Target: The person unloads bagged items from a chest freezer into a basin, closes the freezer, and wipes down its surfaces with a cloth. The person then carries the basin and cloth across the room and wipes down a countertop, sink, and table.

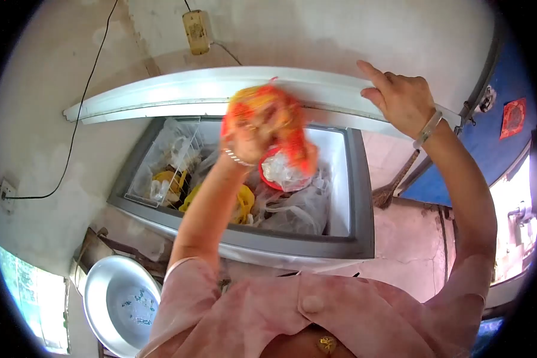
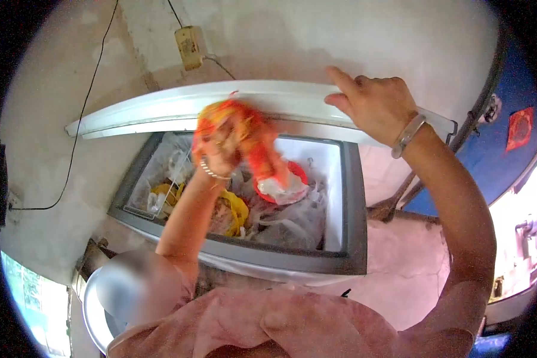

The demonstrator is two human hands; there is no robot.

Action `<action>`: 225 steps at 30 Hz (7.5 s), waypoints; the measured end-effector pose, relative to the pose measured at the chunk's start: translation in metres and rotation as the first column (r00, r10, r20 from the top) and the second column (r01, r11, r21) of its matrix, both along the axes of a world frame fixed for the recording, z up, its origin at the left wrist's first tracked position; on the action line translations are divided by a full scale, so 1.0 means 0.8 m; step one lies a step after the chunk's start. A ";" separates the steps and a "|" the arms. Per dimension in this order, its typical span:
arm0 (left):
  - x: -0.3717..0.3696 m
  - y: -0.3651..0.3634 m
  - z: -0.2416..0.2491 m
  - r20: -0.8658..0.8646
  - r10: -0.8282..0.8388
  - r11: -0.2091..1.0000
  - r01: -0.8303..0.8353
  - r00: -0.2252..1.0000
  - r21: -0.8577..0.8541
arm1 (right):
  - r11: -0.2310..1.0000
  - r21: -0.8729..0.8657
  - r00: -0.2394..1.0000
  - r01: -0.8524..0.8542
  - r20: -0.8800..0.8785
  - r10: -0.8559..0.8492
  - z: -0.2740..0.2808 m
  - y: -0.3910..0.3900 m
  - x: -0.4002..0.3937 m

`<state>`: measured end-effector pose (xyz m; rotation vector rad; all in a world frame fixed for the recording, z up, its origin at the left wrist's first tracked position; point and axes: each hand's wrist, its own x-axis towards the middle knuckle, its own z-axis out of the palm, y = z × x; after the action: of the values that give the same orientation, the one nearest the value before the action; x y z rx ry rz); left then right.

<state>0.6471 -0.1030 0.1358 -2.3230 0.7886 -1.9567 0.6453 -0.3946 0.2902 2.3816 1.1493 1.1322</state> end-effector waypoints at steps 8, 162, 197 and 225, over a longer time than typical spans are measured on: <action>-0.032 -0.038 0.016 -0.188 -0.347 0.915 0.288 0.919 -0.282 | 0.998 0.054 1.000 -0.026 -0.012 0.026 0.000 0.015 -0.010; -0.140 -0.328 -0.054 0.082 -0.976 -0.015 0.312 0.201 -0.950 | 0.982 -0.031 0.856 -0.185 -0.495 0.146 -0.037 -0.009 -0.029; -0.238 0.610 -0.324 -0.951 0.257 -0.320 -0.913 0.171 -0.251 | 0.921 -0.222 0.676 0.320 -0.628 -0.386 -0.204 -0.138 -0.062; -0.221 0.452 -0.333 -1.000 -0.008 -0.107 -0.994 -0.026 0.026 | 0.920 -0.361 0.738 0.151 -0.579 -0.348 -0.157 -0.003 -0.119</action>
<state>0.4704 0.2583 -0.1304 -2.7591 -2.1295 -0.2260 0.5498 -0.3968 0.1646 2.6285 1.0126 0.0216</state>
